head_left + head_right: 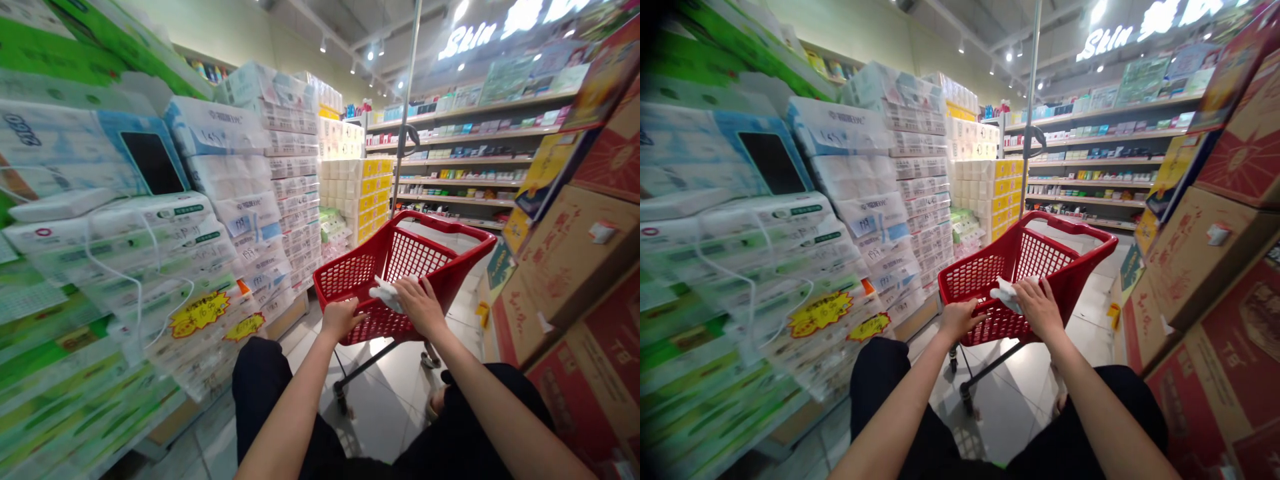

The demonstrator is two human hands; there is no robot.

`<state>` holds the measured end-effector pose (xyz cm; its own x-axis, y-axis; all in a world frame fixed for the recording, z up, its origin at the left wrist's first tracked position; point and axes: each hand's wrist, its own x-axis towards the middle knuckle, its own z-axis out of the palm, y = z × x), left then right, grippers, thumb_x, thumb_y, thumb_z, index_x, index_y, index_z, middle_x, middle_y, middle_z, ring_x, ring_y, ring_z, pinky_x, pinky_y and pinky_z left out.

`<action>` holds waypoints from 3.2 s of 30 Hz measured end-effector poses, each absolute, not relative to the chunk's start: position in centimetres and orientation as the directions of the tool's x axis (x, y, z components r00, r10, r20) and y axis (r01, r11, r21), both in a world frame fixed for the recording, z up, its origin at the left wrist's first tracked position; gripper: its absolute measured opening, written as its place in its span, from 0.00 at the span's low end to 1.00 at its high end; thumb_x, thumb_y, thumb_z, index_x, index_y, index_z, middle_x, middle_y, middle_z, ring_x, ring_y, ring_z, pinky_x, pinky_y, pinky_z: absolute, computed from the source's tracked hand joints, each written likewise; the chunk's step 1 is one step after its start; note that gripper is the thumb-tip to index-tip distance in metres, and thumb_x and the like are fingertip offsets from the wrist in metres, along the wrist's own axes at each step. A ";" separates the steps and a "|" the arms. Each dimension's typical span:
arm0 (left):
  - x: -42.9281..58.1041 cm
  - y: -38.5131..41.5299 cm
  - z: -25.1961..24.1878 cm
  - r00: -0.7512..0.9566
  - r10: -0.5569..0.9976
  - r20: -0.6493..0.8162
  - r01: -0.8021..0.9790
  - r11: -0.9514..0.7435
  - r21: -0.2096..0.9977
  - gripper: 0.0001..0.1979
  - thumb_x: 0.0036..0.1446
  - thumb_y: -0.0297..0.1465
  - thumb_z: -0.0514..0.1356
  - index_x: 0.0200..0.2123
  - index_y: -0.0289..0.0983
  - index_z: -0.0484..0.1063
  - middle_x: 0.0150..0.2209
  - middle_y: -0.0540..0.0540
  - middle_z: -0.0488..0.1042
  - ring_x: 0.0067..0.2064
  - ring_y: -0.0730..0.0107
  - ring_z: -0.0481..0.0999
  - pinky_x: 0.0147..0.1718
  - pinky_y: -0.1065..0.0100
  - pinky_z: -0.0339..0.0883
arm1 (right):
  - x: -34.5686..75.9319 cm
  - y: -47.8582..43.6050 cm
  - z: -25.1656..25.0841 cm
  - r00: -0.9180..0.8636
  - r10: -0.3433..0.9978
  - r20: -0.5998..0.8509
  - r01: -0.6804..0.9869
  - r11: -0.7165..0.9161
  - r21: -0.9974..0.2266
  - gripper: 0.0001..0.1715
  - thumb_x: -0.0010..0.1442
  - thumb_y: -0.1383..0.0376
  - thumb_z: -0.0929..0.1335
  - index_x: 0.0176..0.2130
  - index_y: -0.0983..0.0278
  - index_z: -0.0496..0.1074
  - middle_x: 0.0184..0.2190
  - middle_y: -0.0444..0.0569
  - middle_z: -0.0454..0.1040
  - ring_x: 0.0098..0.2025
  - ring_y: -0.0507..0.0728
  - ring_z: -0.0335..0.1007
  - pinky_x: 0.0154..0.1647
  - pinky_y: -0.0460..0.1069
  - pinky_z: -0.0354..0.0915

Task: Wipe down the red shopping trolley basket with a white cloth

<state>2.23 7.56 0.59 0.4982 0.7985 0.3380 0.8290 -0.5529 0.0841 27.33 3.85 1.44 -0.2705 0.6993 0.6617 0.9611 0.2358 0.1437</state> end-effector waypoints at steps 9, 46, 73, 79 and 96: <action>2.3 7.3 0.5 0.502 0.794 0.343 0.819 -0.564 0.109 0.22 0.58 0.53 0.55 0.40 0.41 0.70 0.33 0.46 0.77 0.35 0.63 0.77 0.32 0.70 0.61 | 26.2 2.9 0.6 -0.102 0.681 0.726 0.995 0.081 0.064 0.19 0.66 0.59 0.59 0.53 0.59 0.69 0.53 0.52 0.68 0.61 0.62 0.54 0.66 0.63 0.43; 0.2 6.9 1.3 0.525 0.793 0.310 0.800 -0.584 0.137 0.16 0.57 0.48 0.58 0.42 0.44 0.71 0.36 0.48 0.78 0.38 0.61 0.77 0.33 0.69 0.62 | 22.5 2.9 2.3 -0.448 0.697 0.560 0.891 0.402 0.212 0.17 0.65 0.57 0.63 0.53 0.54 0.68 0.42 0.48 0.72 0.45 0.57 0.63 0.51 0.52 0.53; 1.2 7.3 0.7 0.535 0.787 0.307 0.804 -0.586 0.104 0.20 0.58 0.51 0.55 0.43 0.42 0.69 0.36 0.46 0.78 0.37 0.61 0.77 0.33 0.68 0.63 | 27.1 5.1 2.6 -0.505 0.679 0.533 0.862 0.432 0.265 0.16 0.66 0.56 0.61 0.51 0.57 0.68 0.43 0.48 0.72 0.44 0.56 0.64 0.48 0.51 0.56; -1.2 8.6 1.5 0.516 0.818 0.255 0.821 -0.557 0.124 0.21 0.57 0.54 0.55 0.40 0.43 0.69 0.36 0.48 0.77 0.38 0.63 0.76 0.34 0.70 0.62 | 31.5 5.7 4.2 -0.452 0.703 0.549 0.892 0.343 0.294 0.16 0.66 0.56 0.60 0.48 0.59 0.69 0.41 0.49 0.72 0.45 0.58 0.62 0.51 0.52 0.54; 3.2 6.8 1.2 0.446 0.748 0.491 0.806 -0.574 0.142 0.18 0.55 0.31 0.58 0.50 0.39 0.62 0.47 0.42 0.67 0.49 0.58 0.65 0.52 0.58 0.55 | 21.3 4.3 4.0 -0.461 0.707 0.536 0.887 0.358 0.292 0.20 0.65 0.67 0.60 0.56 0.57 0.63 0.44 0.51 0.69 0.47 0.59 0.60 0.53 0.55 0.53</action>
